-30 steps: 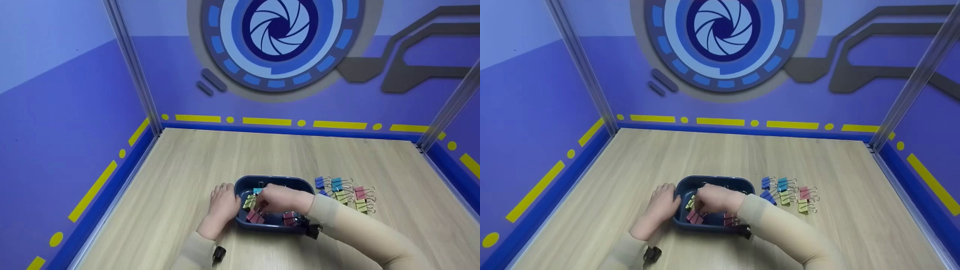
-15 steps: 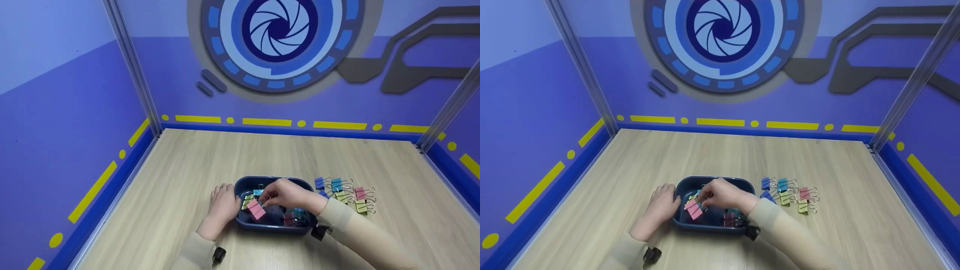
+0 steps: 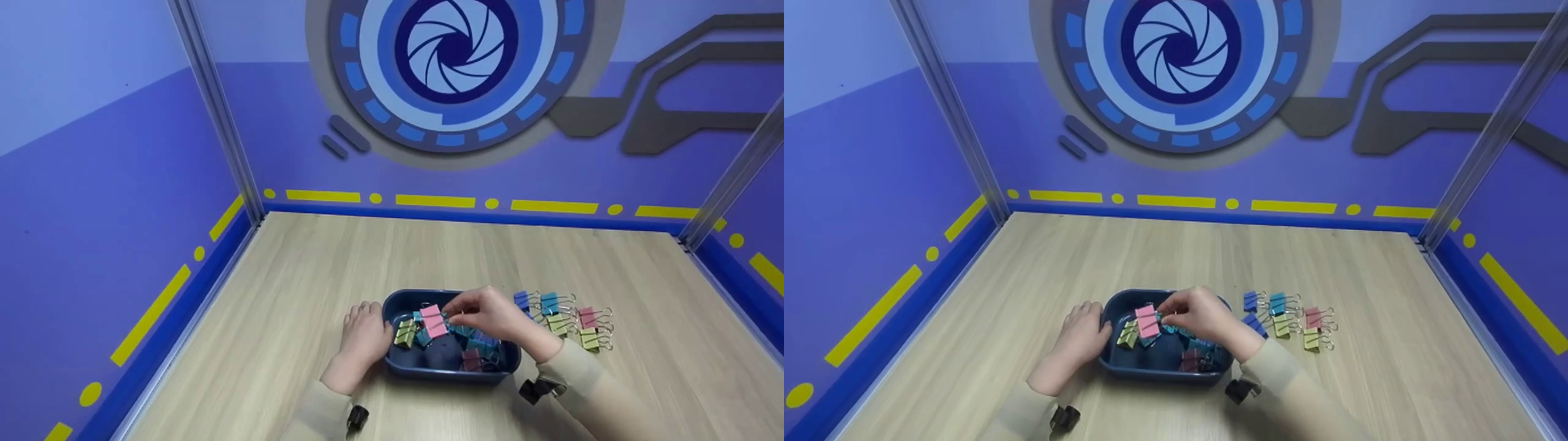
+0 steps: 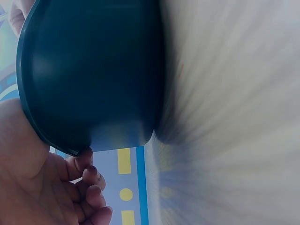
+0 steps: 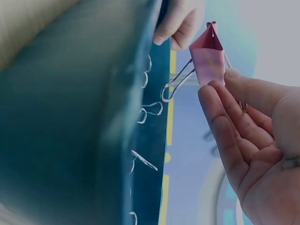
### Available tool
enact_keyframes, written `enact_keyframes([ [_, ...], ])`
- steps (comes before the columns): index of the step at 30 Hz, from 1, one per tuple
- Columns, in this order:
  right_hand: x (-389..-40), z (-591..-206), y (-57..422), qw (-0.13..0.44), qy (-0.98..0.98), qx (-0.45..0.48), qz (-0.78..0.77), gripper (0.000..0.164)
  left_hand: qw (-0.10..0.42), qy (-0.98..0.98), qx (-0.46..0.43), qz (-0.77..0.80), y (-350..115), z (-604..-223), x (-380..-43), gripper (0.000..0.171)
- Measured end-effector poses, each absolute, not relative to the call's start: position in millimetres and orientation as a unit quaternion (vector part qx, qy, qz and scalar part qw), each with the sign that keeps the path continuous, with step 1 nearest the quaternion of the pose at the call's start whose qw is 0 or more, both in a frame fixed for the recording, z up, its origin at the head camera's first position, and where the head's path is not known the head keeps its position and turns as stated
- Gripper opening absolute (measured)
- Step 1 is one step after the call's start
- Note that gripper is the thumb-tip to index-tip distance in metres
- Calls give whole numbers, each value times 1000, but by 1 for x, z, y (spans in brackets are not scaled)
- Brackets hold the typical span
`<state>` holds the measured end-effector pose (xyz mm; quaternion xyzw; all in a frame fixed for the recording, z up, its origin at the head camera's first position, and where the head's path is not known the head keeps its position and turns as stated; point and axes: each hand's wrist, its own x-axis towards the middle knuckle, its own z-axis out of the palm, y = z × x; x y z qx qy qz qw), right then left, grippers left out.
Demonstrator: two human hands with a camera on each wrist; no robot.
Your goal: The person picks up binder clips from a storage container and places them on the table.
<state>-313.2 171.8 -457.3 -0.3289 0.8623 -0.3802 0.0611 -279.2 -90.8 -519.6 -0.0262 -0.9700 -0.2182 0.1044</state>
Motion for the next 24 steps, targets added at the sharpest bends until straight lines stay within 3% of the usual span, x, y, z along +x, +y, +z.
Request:
enact_keyframes([
  [10,-306,-453,198,8,873,-283,-397,17,78,-972,-17,-223,-90,-519,-280,31],
  [24,-294,-440,263,4,893,-182,-411,23,95,-971,-26,-216,-91,-518,-278,28],
])
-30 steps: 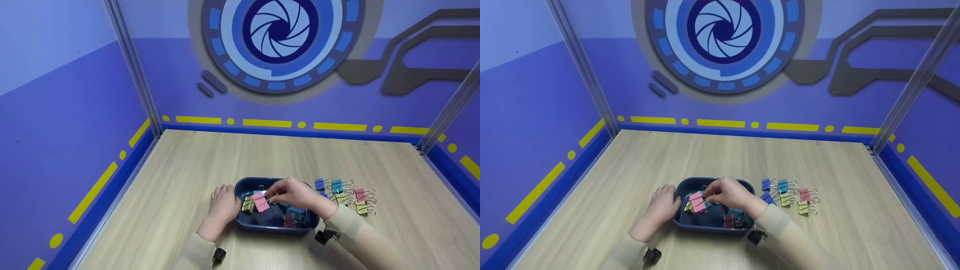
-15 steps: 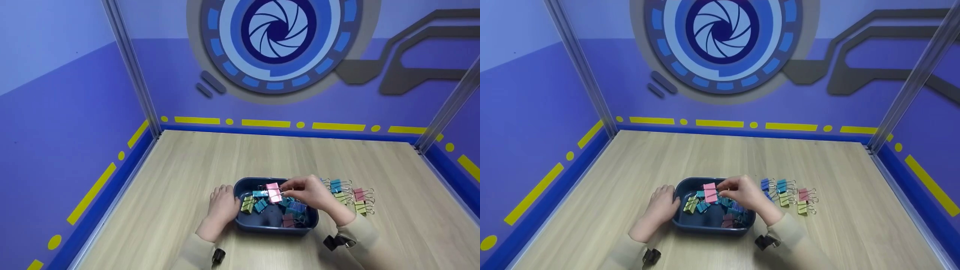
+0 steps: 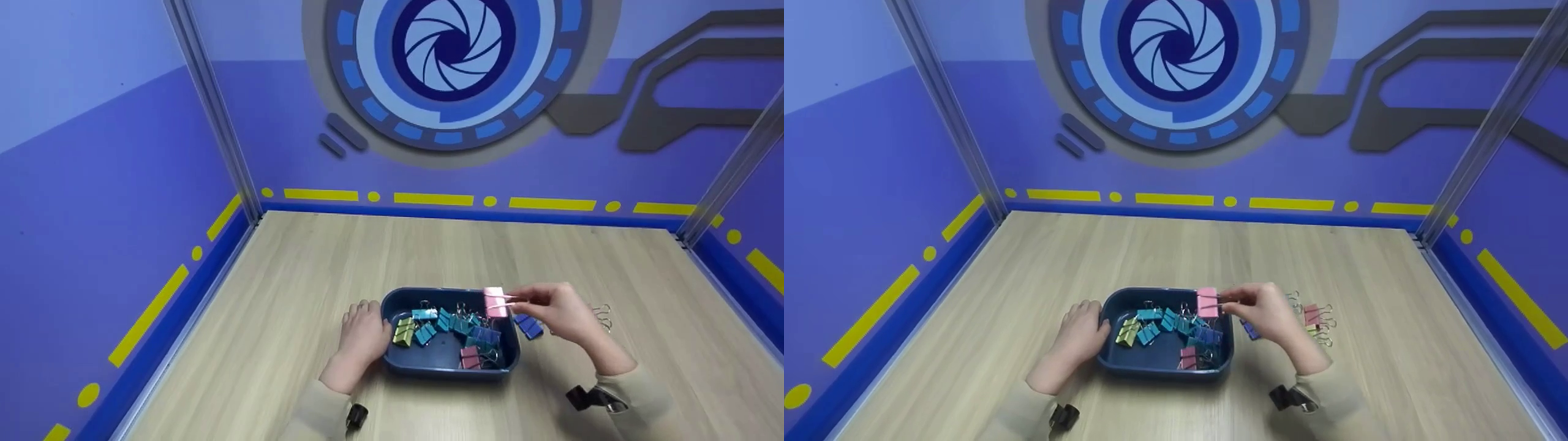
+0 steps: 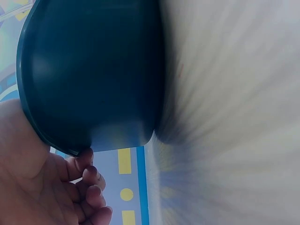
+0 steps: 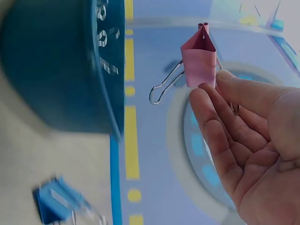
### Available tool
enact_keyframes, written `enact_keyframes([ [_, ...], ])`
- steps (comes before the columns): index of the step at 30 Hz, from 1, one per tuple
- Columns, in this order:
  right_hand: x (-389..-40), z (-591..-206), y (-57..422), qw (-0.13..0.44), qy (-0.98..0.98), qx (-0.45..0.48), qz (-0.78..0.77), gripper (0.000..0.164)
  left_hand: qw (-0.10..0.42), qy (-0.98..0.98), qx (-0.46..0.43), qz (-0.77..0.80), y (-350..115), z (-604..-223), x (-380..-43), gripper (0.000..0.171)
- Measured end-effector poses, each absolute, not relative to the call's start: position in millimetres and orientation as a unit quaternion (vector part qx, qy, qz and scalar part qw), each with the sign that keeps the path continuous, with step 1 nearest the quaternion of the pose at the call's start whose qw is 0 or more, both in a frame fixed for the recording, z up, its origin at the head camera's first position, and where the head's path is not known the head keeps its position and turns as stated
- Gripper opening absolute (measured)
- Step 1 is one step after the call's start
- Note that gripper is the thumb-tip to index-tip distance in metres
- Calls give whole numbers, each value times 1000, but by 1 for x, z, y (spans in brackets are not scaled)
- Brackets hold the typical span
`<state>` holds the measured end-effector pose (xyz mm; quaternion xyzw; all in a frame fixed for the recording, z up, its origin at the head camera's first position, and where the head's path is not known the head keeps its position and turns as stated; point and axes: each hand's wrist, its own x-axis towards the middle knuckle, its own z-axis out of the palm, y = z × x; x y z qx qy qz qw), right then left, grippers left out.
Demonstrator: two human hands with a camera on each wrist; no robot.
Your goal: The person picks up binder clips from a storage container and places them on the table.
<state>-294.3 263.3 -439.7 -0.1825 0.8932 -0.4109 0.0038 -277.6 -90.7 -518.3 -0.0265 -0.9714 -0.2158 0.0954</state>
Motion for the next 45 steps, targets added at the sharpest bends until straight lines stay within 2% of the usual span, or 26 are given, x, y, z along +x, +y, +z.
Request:
enact_keyframes([
  [9,-285,-436,319,-60,914,-122,-382,26,78,-972,-20,-219,-90,-517,-278,32],
  [16,-276,-437,371,-78,941,-63,-323,33,85,-975,-22,-206,-89,-516,-278,32],
  [21,-272,-440,408,-91,957,-22,-274,32,96,-977,-27,-190,-89,-515,-278,30],
  [26,-275,-449,435,-74,966,26,-247,32,117,-978,-34,-171,-90,-515,-277,28],
  [33,-282,-465,460,-22,969,35,-244,28,102,-981,-31,-162,-89,-516,-277,29],
  [45,-310,-481,461,42,972,23,-230,22,100,-979,-29,-174,-89,-515,-277,30],
])
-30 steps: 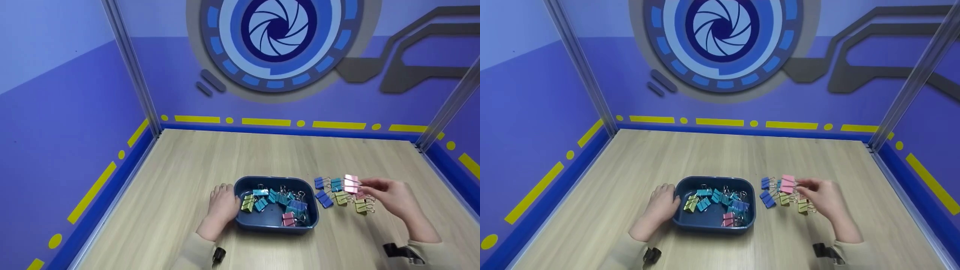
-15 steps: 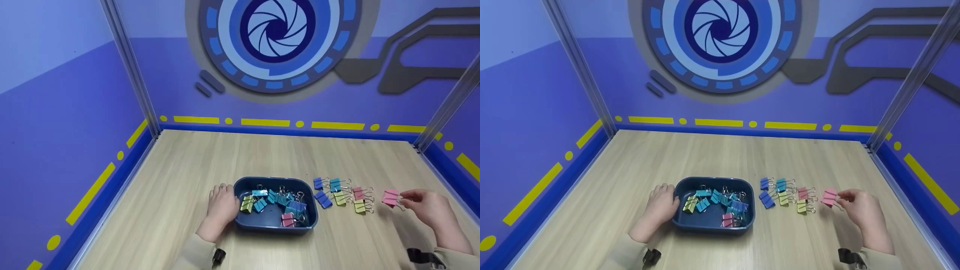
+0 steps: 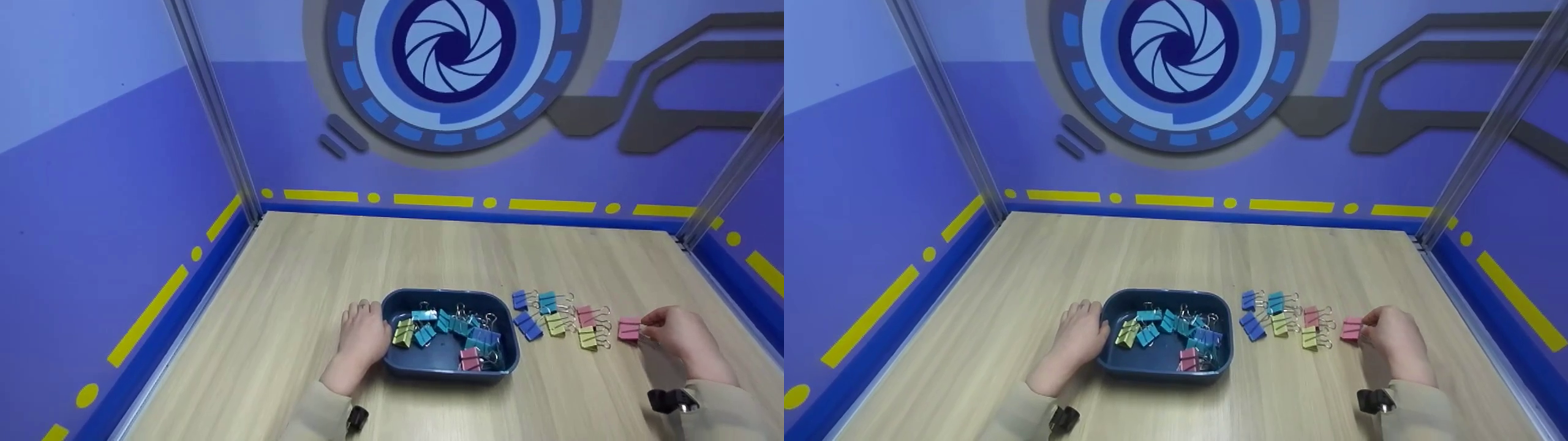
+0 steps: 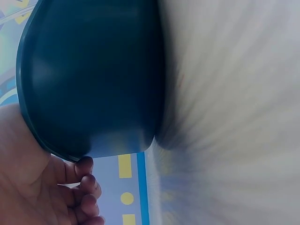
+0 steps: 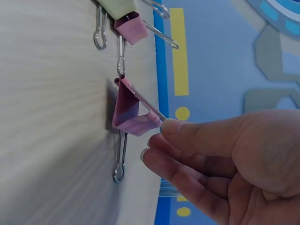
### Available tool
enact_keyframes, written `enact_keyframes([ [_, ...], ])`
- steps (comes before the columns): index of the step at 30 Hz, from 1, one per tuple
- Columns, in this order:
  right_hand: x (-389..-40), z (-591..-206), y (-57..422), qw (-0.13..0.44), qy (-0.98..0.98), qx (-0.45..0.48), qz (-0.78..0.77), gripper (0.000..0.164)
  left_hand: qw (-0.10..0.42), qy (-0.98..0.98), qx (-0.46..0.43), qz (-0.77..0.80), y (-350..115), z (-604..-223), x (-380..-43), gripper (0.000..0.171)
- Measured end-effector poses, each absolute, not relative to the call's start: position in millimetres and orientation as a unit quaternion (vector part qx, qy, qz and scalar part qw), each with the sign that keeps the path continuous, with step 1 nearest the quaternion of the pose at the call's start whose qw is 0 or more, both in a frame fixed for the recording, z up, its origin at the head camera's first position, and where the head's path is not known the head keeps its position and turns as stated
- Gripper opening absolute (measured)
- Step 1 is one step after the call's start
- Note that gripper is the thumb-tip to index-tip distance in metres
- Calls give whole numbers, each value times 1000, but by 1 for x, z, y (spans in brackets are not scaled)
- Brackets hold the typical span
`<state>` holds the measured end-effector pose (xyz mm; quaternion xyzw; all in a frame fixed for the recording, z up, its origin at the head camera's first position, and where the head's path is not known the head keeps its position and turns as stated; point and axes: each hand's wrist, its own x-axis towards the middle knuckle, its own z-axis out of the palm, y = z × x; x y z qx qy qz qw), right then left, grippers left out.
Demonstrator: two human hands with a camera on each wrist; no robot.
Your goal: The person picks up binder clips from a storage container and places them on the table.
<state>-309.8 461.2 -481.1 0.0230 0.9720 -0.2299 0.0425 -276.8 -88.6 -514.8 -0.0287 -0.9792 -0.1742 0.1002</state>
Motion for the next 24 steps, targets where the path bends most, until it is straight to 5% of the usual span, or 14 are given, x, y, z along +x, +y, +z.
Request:
enact_keyframes([
  [9,-326,-481,447,43,968,16,-247,19,103,-979,-32,-172,-89,-516,-277,29],
  [24,-333,-484,440,66,963,20,-259,43,102,-977,-32,-183,-89,-516,-276,28],
])
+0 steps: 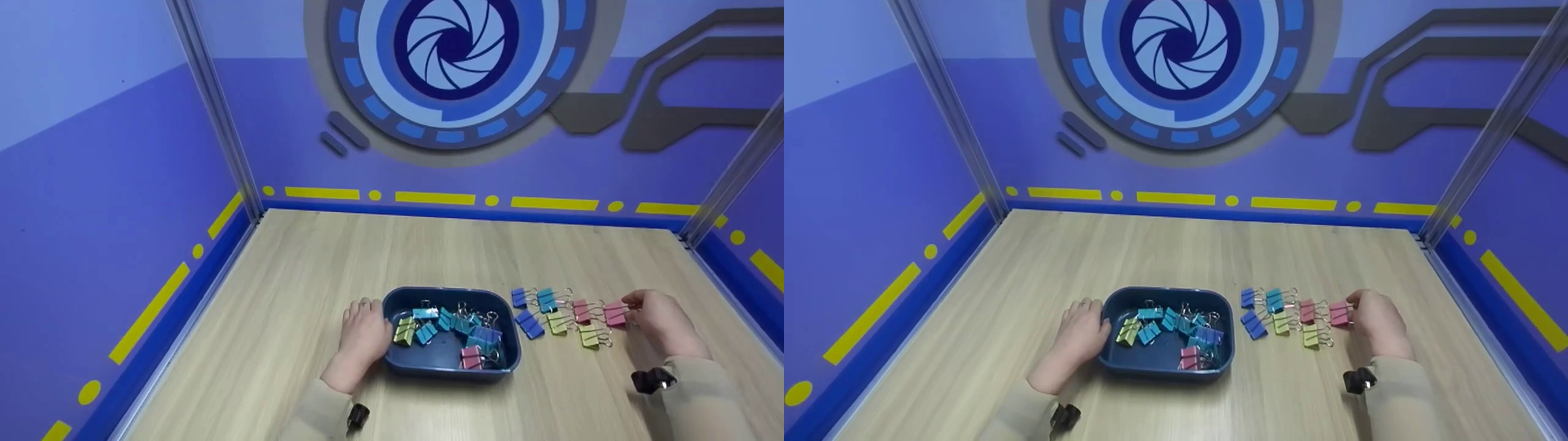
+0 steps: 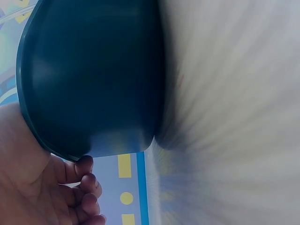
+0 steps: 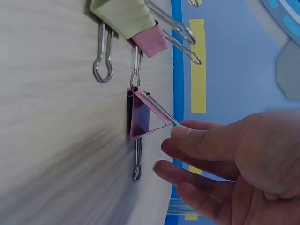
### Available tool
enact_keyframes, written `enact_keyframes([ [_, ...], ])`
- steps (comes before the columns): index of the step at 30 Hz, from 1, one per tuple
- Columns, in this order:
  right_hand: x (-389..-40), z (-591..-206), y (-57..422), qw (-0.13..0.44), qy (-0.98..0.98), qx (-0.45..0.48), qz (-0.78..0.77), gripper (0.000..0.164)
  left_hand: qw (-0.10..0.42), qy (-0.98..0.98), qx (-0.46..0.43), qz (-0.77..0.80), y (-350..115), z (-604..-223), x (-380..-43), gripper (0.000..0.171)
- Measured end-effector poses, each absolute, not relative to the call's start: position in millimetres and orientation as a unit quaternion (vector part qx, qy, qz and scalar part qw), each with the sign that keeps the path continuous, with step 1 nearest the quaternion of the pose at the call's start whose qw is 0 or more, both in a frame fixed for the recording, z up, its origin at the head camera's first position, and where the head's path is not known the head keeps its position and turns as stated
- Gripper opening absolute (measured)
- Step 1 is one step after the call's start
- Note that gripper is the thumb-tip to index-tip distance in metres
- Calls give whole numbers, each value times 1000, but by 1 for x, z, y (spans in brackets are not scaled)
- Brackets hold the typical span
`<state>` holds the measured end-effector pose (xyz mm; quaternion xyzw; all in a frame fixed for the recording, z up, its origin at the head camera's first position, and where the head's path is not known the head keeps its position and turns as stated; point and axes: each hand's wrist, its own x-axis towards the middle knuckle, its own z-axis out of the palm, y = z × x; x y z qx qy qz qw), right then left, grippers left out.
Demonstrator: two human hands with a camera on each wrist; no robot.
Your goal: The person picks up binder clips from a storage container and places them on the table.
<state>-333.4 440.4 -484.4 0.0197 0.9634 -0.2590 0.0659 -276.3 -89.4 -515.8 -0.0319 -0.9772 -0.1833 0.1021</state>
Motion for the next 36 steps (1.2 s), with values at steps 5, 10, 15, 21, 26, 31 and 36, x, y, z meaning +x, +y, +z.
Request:
enact_keyframes([
  [5,-330,-476,436,47,973,9,-227,50,102,-977,-32,-185,-90,-516,-277,28],
  [10,-326,-463,419,-24,978,1,-209,40,98,-977,-31,-188,-89,-517,-277,29],
  [15,-322,-451,390,-92,966,-8,-243,35,100,-978,-31,-181,-89,-518,-277,29],
  [21,-315,-436,354,-148,941,-31,-303,34,101,-979,-31,-174,-89,-517,-277,30],
  [26,-307,-429,324,-137,912,-50,-383,36,99,-979,-30,-178,-89,-517,-277,30],
  [31,-300,-434,291,-90,880,-63,-462,39,103,-978,-33,-180,-89,-518,-277,30],
  [36,-294,-443,255,-53,854,-78,-511,37,102,-978,-31,-181,-89,-518,-277,31],
])
